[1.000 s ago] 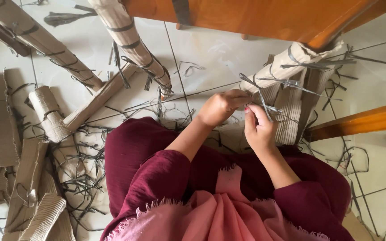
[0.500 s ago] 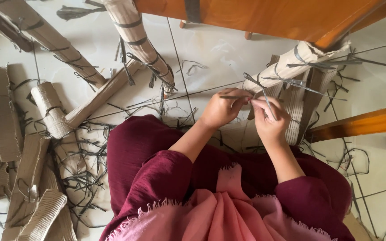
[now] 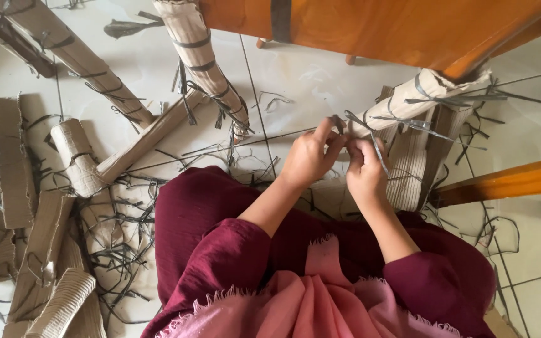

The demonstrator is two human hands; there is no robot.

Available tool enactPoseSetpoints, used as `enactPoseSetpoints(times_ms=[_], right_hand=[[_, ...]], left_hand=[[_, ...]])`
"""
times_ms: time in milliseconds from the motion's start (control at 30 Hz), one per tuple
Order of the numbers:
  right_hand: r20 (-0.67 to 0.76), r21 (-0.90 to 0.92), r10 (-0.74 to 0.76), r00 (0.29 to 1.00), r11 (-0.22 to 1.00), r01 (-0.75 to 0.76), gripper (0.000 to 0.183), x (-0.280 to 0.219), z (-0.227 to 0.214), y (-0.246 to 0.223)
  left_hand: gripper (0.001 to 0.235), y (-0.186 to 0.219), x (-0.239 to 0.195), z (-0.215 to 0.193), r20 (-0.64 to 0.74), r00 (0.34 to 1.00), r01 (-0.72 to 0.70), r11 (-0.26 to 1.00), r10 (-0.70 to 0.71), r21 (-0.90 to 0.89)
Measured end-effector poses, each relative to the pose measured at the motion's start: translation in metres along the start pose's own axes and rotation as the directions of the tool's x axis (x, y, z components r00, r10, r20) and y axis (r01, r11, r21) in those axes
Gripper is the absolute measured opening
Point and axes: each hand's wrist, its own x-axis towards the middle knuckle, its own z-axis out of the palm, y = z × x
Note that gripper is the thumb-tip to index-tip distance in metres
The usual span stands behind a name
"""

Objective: Wrapping wooden furniture legs with protective cardboard and securing them with hand-tied strips.

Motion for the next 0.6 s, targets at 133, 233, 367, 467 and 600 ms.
enactPoseSetpoints(times_ms=[133, 233, 367, 467, 600], right_hand=[[0.064, 0.044, 0.165, 0.984, 0.985, -0.168, 0.008, 0.001, -0.009, -0.022], [0.151, 0.125, 0.364, 0.919, 0.915, -0.383, 0.007, 0.0, -0.007, -0.019], [0.193, 0.111, 0.514, 0.836, 0.835, -0.539, 0.008, -0.005, -0.003, -0.008], [0.179, 0.115, 0.539, 0.823, 0.819, -0.562, 0.011, -0.012, -0.001, -0.005], [0.163, 0.147, 0.521, 0.838, 0.827, -0.543, 0.013, -0.01, 0.005, -0.009]], left_hand=[[0.045, -0.012, -0.009, 0.021, -0.129, 0.968, 0.149, 0.904, -0.217, -0.4], [0.037, -0.036, -0.02, 0.047, 0.214, 0.743, 0.657, 0.632, -0.634, -0.41], [0.019, -0.021, -0.02, 0.057, 0.54, 0.561, 0.616, -0.119, -0.627, -0.779], [0.017, -0.017, -0.024, 0.063, 0.49, 0.581, 0.598, -0.069, -0.65, -0.799], [0.023, -0.021, -0.031, 0.077, 0.457, 0.533, 0.575, -0.092, -0.712, -0.813]])
